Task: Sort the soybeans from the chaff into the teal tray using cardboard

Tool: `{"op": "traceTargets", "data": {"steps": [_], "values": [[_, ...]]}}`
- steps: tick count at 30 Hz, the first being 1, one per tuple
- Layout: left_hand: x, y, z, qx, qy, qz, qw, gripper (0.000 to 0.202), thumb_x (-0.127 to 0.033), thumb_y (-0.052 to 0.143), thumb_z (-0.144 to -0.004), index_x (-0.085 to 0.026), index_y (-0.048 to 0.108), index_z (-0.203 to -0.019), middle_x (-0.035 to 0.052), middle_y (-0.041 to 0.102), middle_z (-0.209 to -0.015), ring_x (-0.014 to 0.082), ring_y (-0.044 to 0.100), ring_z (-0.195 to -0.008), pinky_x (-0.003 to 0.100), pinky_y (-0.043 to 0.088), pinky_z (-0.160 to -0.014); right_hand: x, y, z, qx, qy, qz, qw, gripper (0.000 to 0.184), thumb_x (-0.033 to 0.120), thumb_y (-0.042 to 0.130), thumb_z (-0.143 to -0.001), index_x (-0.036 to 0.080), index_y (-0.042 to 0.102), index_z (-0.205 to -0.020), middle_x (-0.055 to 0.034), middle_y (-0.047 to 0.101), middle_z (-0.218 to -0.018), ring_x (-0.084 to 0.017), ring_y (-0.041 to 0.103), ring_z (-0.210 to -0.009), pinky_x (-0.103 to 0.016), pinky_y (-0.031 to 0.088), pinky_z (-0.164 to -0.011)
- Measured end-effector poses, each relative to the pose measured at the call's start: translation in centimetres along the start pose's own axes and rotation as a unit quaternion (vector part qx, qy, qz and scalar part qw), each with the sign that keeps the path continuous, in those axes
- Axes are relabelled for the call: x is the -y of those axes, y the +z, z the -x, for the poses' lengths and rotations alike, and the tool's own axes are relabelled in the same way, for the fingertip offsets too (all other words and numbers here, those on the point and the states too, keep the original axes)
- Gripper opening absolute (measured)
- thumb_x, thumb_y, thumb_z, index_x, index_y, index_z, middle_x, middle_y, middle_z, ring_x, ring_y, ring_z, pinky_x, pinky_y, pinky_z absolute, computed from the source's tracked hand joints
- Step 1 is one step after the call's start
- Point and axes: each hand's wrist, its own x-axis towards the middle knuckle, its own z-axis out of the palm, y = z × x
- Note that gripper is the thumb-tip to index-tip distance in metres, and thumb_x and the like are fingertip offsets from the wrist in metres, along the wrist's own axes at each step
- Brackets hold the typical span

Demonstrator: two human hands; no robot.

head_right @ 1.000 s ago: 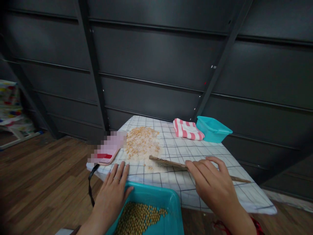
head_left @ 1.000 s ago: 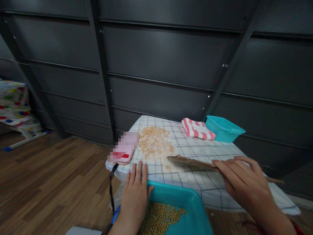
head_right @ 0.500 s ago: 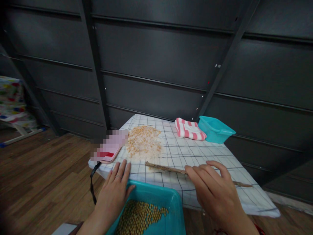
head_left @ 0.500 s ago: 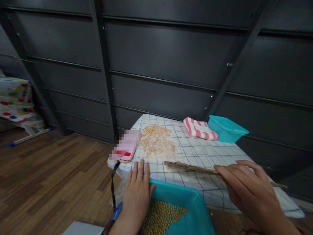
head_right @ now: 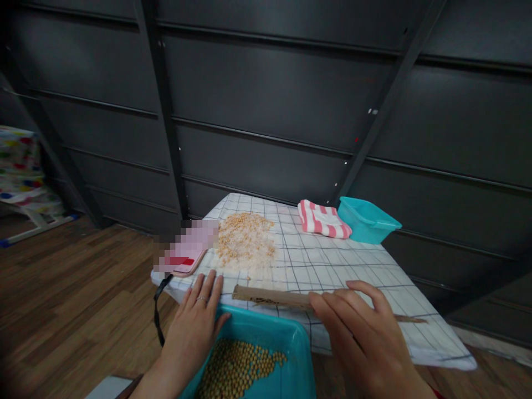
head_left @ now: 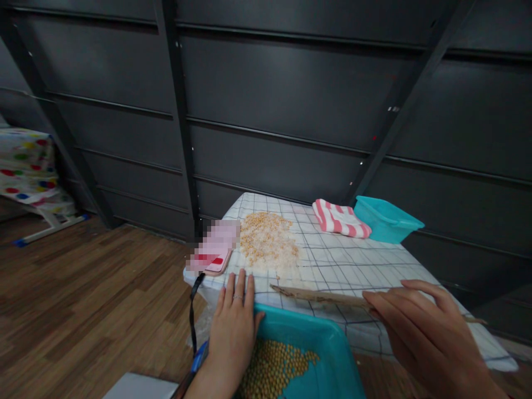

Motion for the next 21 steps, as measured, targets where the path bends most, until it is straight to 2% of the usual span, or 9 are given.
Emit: {"op": "traceTargets", "data": {"steps": [6,11,21], "values": [[-0.2,0.6,0.2,-0.014,-0.009,0.009,1.0,0.05,-0.025,0.041,-0.08,-0.009,0.04,-0.128,0.0181,0.04,-0.135,0.0334,0.037,-0.123,0.05,0.041,-0.093,-0.1,0.0,0.1,0.016,0.009,0.036,0.999,0.025,0.003,0.033,-0.084,0.015,0.052,-0.096,-0.0006,0.06,-0.072,-0.013,0.052,-0.067,-0.039,0.037,-0.078],[-0.3,0.5,0.2,-0.015,-0.014,-0.003,1.0,0.05,-0.025,0.042,-0.079,-0.01,0.043,-0.127,0.0166,0.043,-0.133,0.0326,0.039,-0.122,0.048,0.041,-0.093,0.5,-0.2,0.4,-0.003,0.003,-0.001,1.0,0.029,0.001,0.034,-0.083,0.017,0.052,-0.099,0.001,0.06,-0.071,-0.011,0.051,-0.065,-0.037,0.037,-0.081],[-0.2,0.2,0.1,-0.011,-0.006,-0.009,1.0,0.051,-0.027,0.045,-0.079,-0.009,0.043,-0.127,0.0172,0.042,-0.133,0.0332,0.04,-0.12,0.046,0.042,-0.092,0.6,-0.3,1.3,0.007,-0.003,0.01,1.0,0.031,0.004,0.038,-0.082,0.017,0.053,-0.106,-0.0035,0.061,-0.081,-0.016,0.053,-0.078,-0.042,0.037,-0.086]]}}
